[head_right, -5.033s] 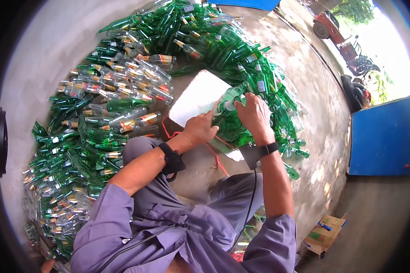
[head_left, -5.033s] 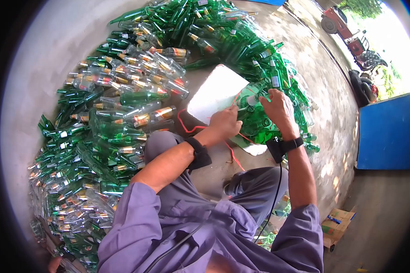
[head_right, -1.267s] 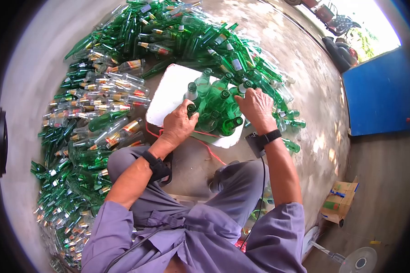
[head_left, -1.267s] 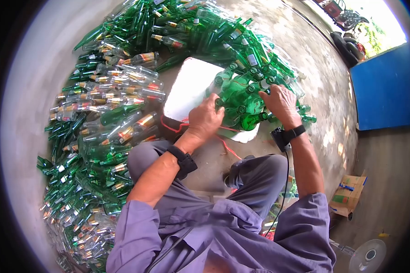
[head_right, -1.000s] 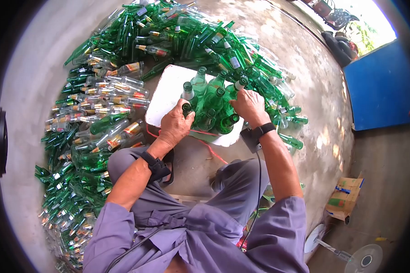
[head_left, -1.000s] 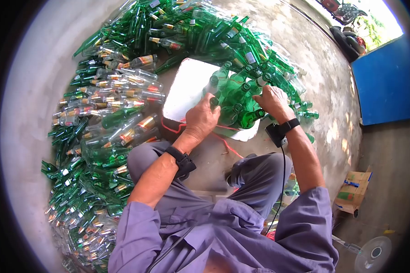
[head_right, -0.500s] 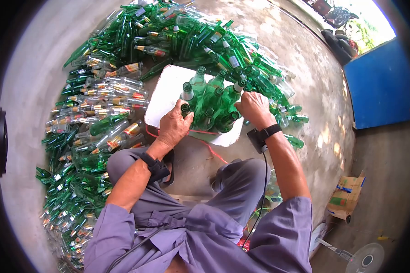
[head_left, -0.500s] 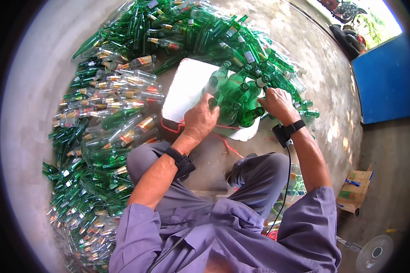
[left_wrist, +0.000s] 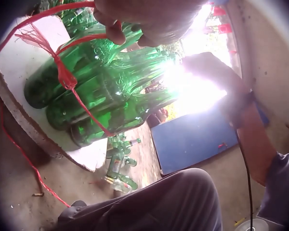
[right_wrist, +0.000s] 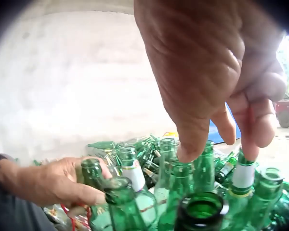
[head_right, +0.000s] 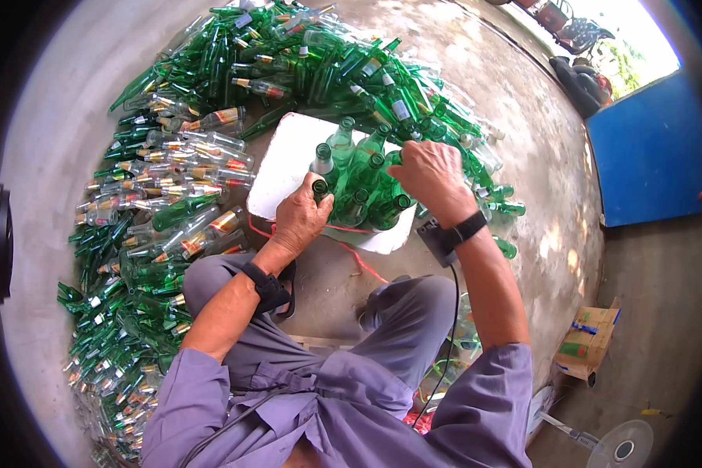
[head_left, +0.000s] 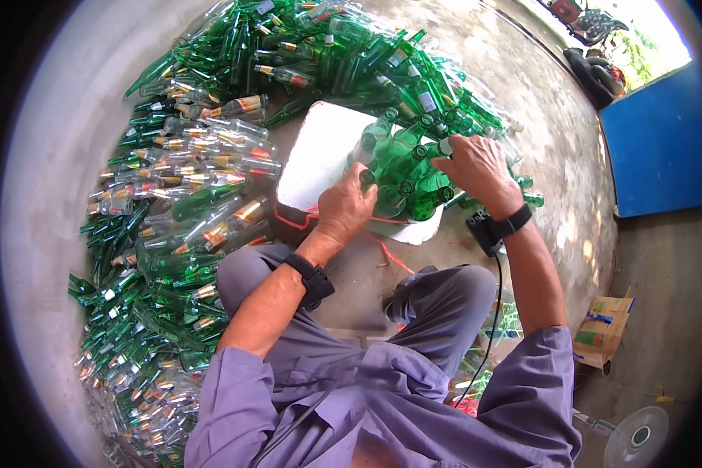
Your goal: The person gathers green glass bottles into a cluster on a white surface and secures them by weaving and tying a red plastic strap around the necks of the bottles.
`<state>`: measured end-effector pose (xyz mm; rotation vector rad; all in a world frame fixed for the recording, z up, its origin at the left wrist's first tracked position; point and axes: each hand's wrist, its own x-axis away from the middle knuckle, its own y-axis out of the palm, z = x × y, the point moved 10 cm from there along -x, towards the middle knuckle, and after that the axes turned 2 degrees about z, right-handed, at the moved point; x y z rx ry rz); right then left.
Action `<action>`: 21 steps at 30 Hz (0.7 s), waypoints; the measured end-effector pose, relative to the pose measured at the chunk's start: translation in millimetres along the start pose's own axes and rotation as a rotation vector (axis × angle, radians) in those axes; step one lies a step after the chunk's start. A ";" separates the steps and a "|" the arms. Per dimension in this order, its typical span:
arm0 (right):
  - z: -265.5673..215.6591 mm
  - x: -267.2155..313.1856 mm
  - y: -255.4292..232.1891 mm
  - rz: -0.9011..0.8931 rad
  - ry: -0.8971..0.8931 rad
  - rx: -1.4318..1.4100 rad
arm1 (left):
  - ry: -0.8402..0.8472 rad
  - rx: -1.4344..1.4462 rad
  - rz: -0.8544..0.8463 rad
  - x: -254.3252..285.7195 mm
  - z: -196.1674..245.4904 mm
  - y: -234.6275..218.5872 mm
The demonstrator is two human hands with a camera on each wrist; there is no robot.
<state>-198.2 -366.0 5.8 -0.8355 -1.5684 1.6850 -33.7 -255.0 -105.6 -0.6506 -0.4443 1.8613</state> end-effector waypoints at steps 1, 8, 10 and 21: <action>-12.4 -5.9 3.1 -0.055 -0.011 -0.035 | -0.002 0.001 -0.003 -0.1 -0.3 -0.1; -30.1 -35.6 70.8 -0.100 -0.134 -0.232 | -0.020 0.011 -0.018 0.3 -1.8 -0.3; -34.4 -35.1 60.1 -0.070 -0.151 -0.228 | -0.019 0.011 -0.021 -0.1 -1.8 -0.3; -18.2 -23.8 58.1 -0.117 -0.085 -0.160 | -0.016 0.001 -0.011 -0.5 -2.8 1.7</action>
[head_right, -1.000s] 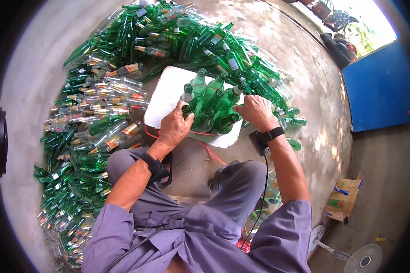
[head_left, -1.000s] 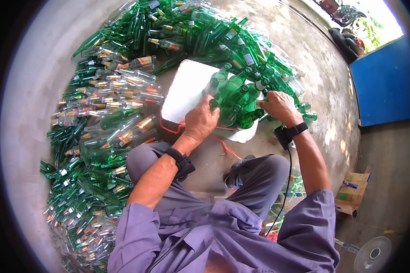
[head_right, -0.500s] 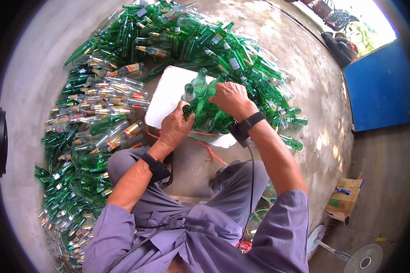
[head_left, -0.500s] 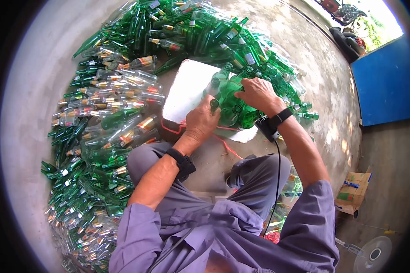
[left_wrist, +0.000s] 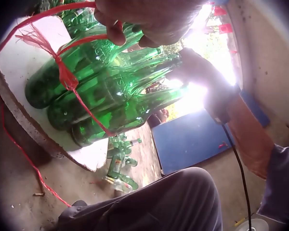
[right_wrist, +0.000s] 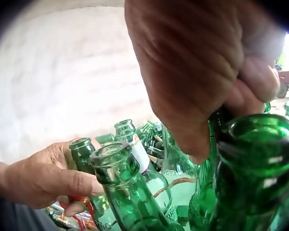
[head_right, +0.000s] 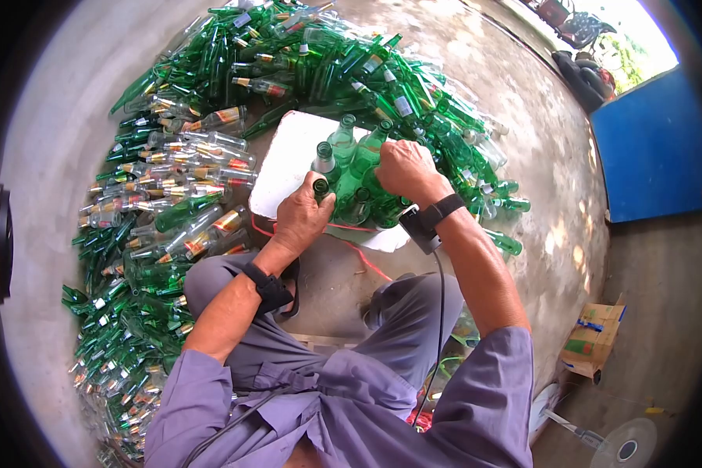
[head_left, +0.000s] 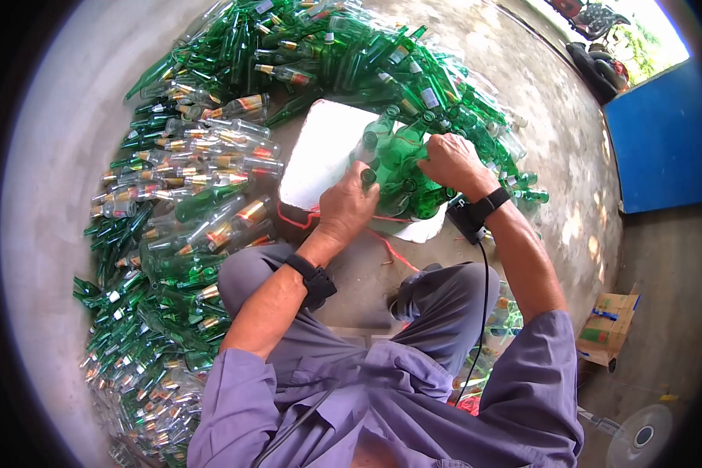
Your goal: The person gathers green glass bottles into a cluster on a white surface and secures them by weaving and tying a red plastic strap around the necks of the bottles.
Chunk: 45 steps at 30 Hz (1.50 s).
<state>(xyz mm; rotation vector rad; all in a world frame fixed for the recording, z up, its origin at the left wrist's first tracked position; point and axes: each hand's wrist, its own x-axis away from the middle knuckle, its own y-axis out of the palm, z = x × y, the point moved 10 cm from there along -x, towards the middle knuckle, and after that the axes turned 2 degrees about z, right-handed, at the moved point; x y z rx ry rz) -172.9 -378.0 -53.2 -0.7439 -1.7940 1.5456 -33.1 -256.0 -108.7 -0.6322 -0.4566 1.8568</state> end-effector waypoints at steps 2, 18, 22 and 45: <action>1.5 -1.8 5.9 0.019 -0.009 0.002 | -0.002 0.001 0.011 0.1 -0.5 0.0; 17.1 35.3 -47.9 0.138 0.171 -0.155 | -0.040 0.019 -0.049 1.1 0.6 2.6; 92.1 52.7 -78.9 0.372 0.257 -0.315 | -0.016 0.036 -0.046 1.1 1.8 1.8; 391.5 163.3 160.4 0.203 0.986 -0.252 | -0.090 0.233 -0.089 3.6 0.4 9.9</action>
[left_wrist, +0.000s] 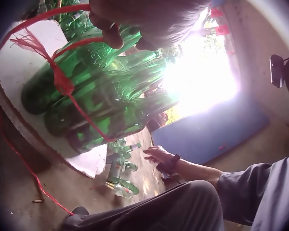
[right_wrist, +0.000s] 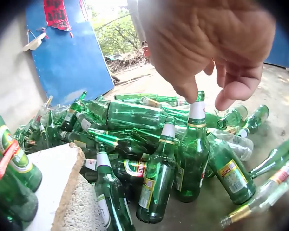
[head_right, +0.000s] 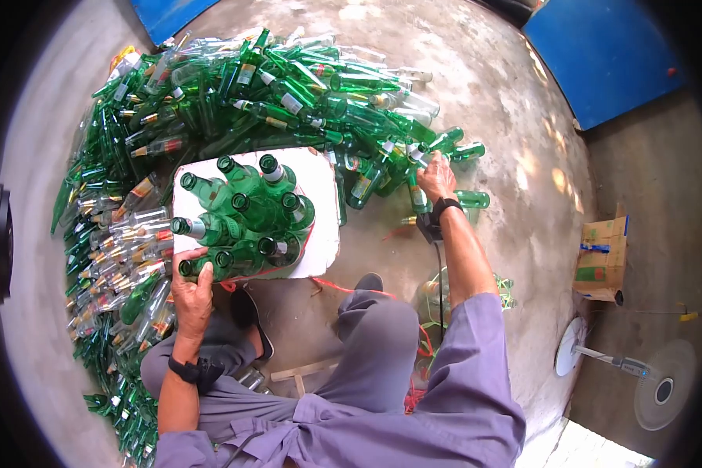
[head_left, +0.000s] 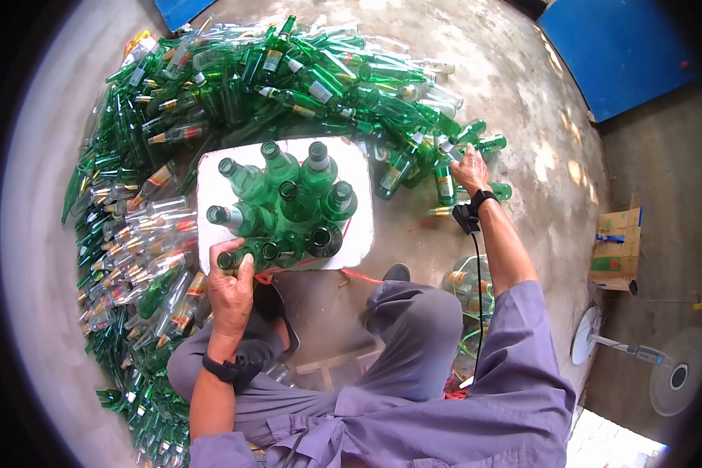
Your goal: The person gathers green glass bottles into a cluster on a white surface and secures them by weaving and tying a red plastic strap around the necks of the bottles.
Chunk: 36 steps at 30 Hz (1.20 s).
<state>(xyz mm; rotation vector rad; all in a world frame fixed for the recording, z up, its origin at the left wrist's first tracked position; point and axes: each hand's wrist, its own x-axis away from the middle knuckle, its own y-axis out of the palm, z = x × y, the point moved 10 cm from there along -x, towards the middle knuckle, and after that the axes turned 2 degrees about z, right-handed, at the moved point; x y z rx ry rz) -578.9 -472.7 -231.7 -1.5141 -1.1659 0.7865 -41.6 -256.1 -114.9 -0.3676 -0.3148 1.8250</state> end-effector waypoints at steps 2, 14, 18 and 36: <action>-5.6 -12.0 -0.4 0.119 -0.077 -0.030 | 0.000 0.014 -0.002 0.3 -7.7 0.6; -17.1 -53.4 45.2 0.052 -0.279 -0.003 | -0.069 0.042 -0.023 0.4 -13.9 1.0; -11.1 -53.3 45.1 0.105 -0.277 0.022 | 0.008 0.018 -0.023 -1.0 -5.7 1.8; -15.8 16.3 63.1 0.041 -0.160 -0.023 | -0.141 0.040 0.003 0.5 -8.2 0.0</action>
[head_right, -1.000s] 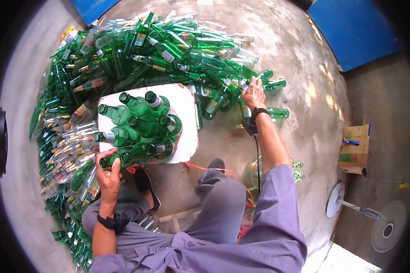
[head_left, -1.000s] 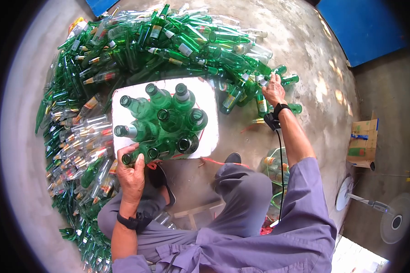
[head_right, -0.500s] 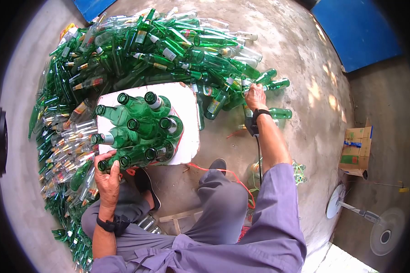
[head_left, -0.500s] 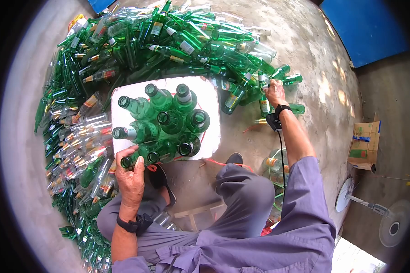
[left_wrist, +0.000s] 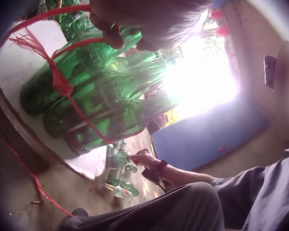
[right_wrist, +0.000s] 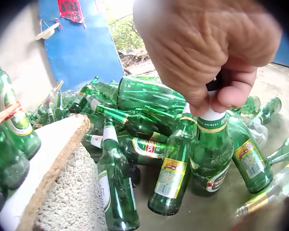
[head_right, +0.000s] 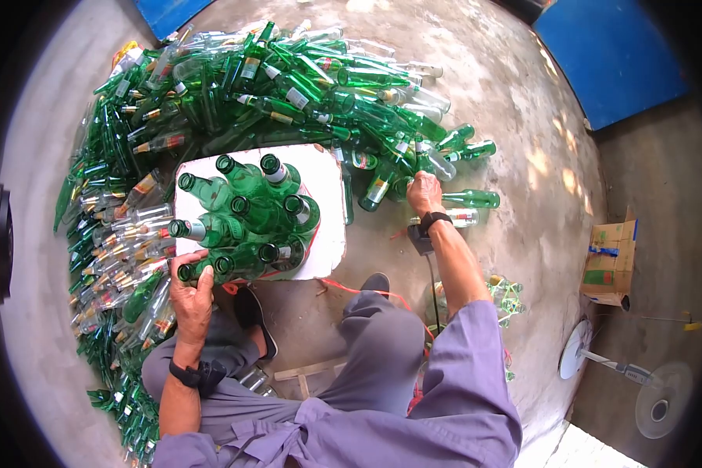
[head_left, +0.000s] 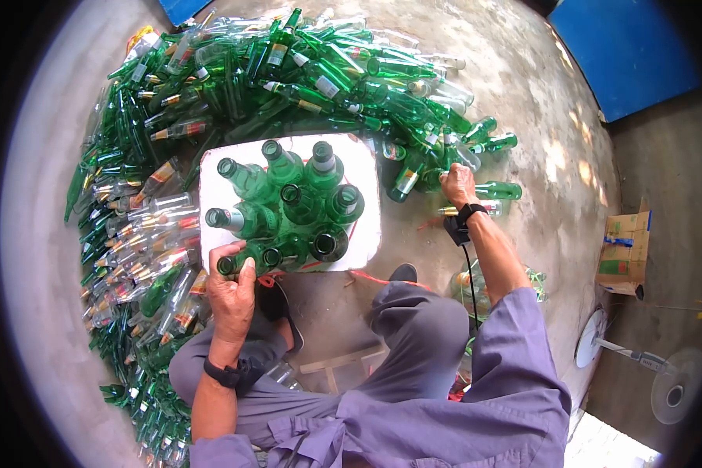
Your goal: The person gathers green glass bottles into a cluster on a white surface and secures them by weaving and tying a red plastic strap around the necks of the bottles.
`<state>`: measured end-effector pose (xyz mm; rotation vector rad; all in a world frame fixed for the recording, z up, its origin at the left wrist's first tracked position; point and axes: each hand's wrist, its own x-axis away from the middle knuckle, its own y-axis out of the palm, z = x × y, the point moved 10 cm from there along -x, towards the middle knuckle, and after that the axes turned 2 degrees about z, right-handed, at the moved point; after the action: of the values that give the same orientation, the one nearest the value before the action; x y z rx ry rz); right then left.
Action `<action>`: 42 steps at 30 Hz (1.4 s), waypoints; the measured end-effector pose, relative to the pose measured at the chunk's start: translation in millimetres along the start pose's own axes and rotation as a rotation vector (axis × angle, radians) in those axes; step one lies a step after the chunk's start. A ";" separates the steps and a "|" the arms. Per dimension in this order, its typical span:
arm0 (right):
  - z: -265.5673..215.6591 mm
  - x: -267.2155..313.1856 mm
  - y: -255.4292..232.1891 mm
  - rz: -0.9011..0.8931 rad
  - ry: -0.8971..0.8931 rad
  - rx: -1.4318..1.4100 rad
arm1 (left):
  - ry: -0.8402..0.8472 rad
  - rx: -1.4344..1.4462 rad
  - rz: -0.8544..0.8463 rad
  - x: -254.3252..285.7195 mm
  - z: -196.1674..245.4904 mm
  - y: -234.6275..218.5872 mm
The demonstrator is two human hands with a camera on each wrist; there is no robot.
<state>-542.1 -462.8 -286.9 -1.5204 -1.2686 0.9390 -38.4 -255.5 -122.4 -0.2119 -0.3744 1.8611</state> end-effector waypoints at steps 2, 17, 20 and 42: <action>0.7 1.7 1.0 -0.018 0.026 0.052 | 0.025 0.011 -0.003 -0.1 2.6 0.2; 19.0 11.3 -12.4 0.098 0.020 -0.048 | 0.146 -0.026 0.022 -1.5 11.0 0.2; 16.9 15.5 -16.5 0.079 -0.007 -0.076 | 0.161 -0.055 0.026 -0.3 16.6 -0.5; -203.1 124.8 -353.6 0.318 -0.510 -0.013 | 0.270 -0.213 0.140 1.7 11.9 -6.4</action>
<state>-429.9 -356.7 110.7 -1.5765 -1.3992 1.6036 -37.2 -253.8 -108.9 -0.6410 -0.3772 1.8981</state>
